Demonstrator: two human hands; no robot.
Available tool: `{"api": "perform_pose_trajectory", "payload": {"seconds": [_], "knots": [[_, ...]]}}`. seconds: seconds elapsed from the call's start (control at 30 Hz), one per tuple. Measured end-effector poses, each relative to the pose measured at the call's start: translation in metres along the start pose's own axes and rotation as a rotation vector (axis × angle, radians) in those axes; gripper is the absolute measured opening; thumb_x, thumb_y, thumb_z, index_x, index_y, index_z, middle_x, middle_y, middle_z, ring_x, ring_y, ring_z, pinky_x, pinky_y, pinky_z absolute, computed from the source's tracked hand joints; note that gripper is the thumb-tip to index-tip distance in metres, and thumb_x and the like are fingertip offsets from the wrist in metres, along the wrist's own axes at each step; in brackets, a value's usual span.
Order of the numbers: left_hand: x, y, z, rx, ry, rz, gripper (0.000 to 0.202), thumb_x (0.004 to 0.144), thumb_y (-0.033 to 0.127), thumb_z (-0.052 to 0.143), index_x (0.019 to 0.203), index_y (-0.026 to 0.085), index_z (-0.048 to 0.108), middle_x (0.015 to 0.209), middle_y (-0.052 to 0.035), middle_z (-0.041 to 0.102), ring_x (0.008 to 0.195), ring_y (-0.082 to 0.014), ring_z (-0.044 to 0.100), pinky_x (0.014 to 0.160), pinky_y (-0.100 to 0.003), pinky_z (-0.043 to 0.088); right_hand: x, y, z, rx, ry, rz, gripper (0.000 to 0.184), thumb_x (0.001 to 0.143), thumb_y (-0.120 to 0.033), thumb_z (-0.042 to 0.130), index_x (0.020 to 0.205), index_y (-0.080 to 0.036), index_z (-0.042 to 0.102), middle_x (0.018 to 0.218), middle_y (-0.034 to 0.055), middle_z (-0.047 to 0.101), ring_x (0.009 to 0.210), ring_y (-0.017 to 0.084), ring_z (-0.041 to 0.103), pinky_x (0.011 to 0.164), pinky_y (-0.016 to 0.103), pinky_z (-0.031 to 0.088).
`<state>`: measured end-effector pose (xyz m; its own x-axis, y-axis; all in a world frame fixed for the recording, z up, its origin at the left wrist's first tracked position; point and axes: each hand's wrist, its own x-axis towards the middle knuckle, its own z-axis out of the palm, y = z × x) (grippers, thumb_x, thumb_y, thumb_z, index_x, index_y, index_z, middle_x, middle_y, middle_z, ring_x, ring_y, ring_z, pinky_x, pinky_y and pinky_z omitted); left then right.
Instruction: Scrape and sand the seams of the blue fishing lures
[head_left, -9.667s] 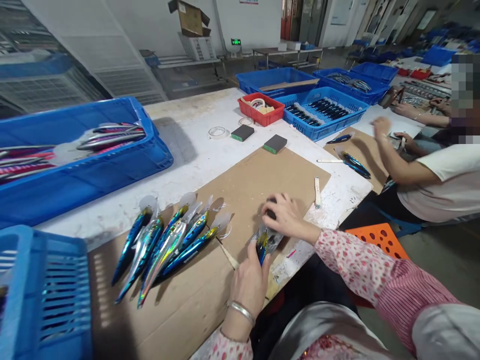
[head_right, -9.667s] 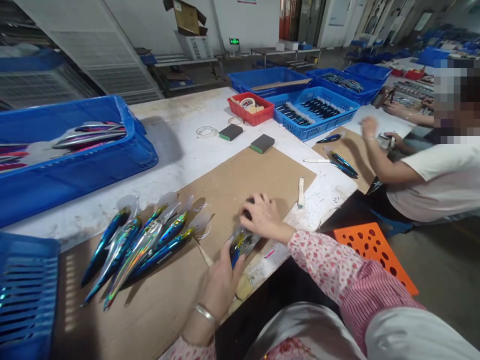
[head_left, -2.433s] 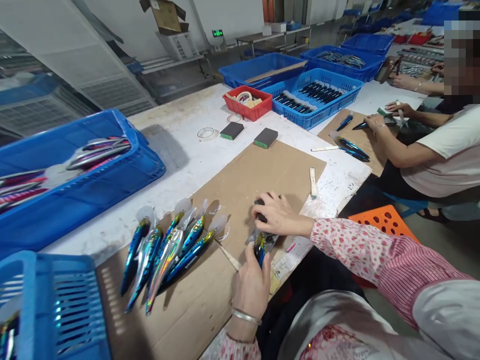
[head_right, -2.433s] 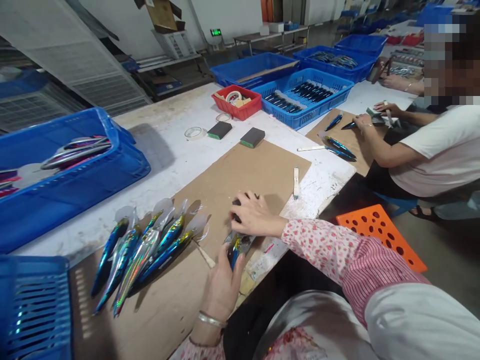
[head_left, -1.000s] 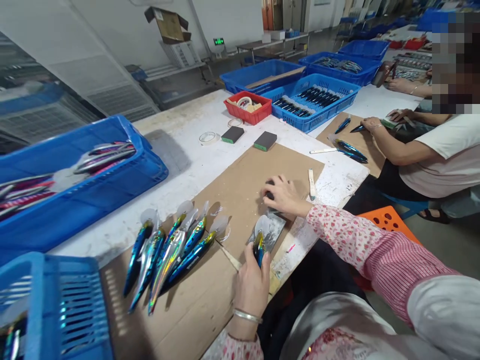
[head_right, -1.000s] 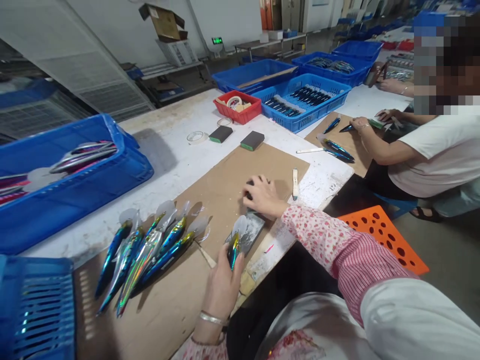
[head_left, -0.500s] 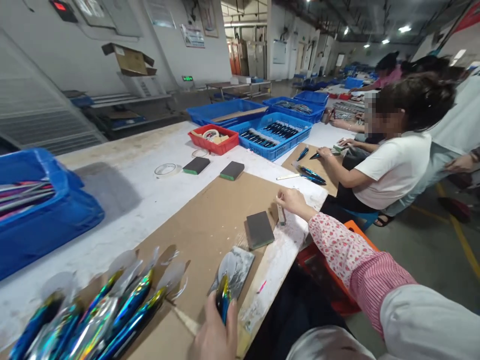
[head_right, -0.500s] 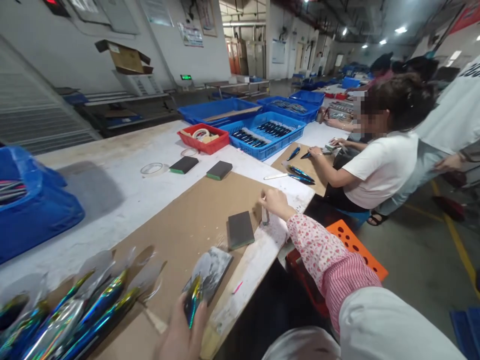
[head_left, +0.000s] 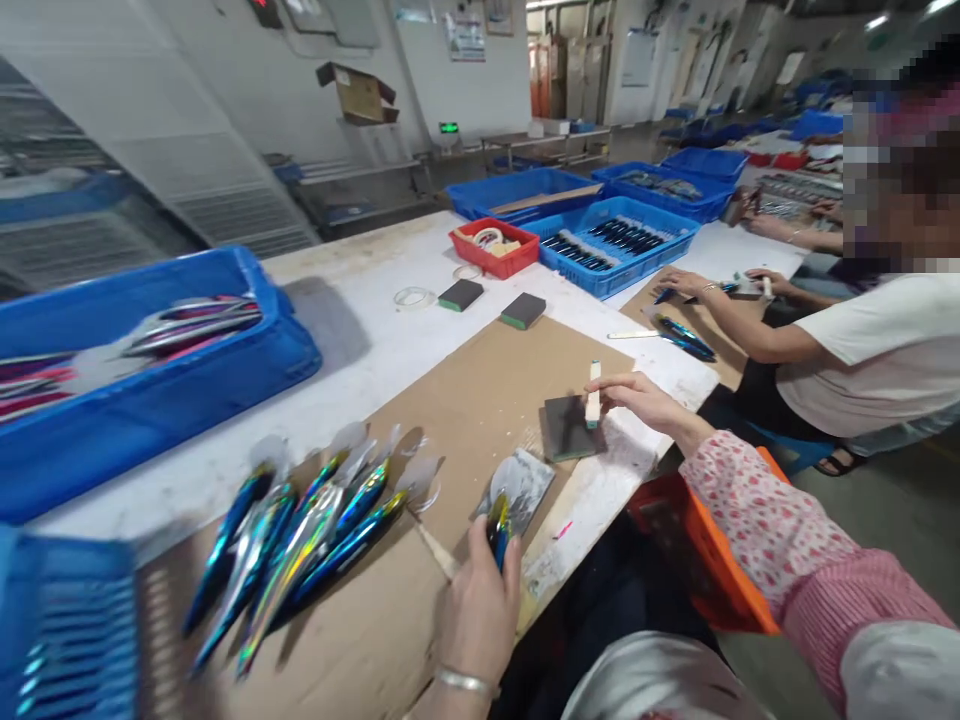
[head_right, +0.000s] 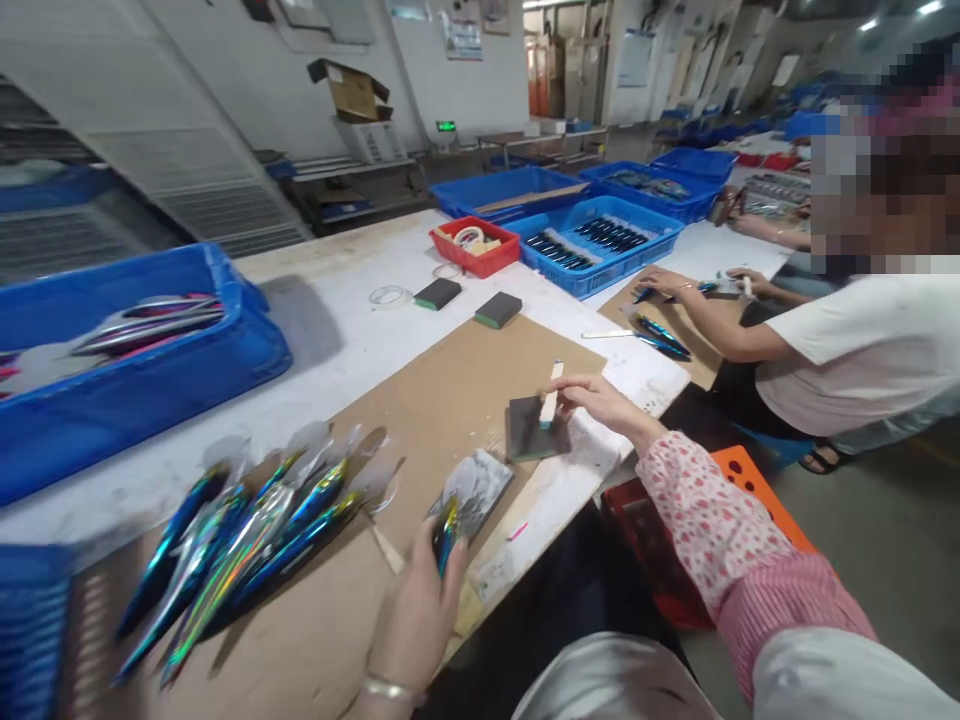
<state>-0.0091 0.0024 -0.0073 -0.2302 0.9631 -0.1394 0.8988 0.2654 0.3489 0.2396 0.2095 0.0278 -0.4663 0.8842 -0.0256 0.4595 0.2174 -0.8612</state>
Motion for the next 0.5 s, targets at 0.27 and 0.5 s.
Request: {"api": "perform_pose_trajectory", "payload": {"seconds": [0.27, 0.5], "knots": [[-0.003, 0.008, 0.0, 0.103, 0.02, 0.001, 0.047, 0.097, 0.038, 0.033, 0.131, 0.007, 0.041, 0.09, -0.0157, 0.073, 0.076, -0.0266, 0.071, 0.06, -0.032, 0.049, -0.029, -0.032, 0.088, 0.62, -0.109, -0.133, 0.032, 0.082, -0.046, 0.068, 0.086, -0.016, 0.059, 0.059, -0.003, 0.057, 0.052, 0.009, 0.052, 0.054, 0.021, 0.042], [-0.004, 0.011, -0.001, 0.123, 0.028, -0.009, 0.046, 0.096, 0.039, 0.035, 0.129, 0.007, 0.042, 0.087, -0.0141, 0.073, 0.073, -0.0257, 0.071, 0.057, -0.031, 0.049, -0.024, -0.024, 0.111, 0.196, 0.029, -0.191, 0.043, 0.084, -0.055, 0.061, 0.071, -0.014, 0.062, 0.059, -0.0005, 0.055, 0.054, 0.011, 0.05, 0.055, 0.022, 0.039]]}}
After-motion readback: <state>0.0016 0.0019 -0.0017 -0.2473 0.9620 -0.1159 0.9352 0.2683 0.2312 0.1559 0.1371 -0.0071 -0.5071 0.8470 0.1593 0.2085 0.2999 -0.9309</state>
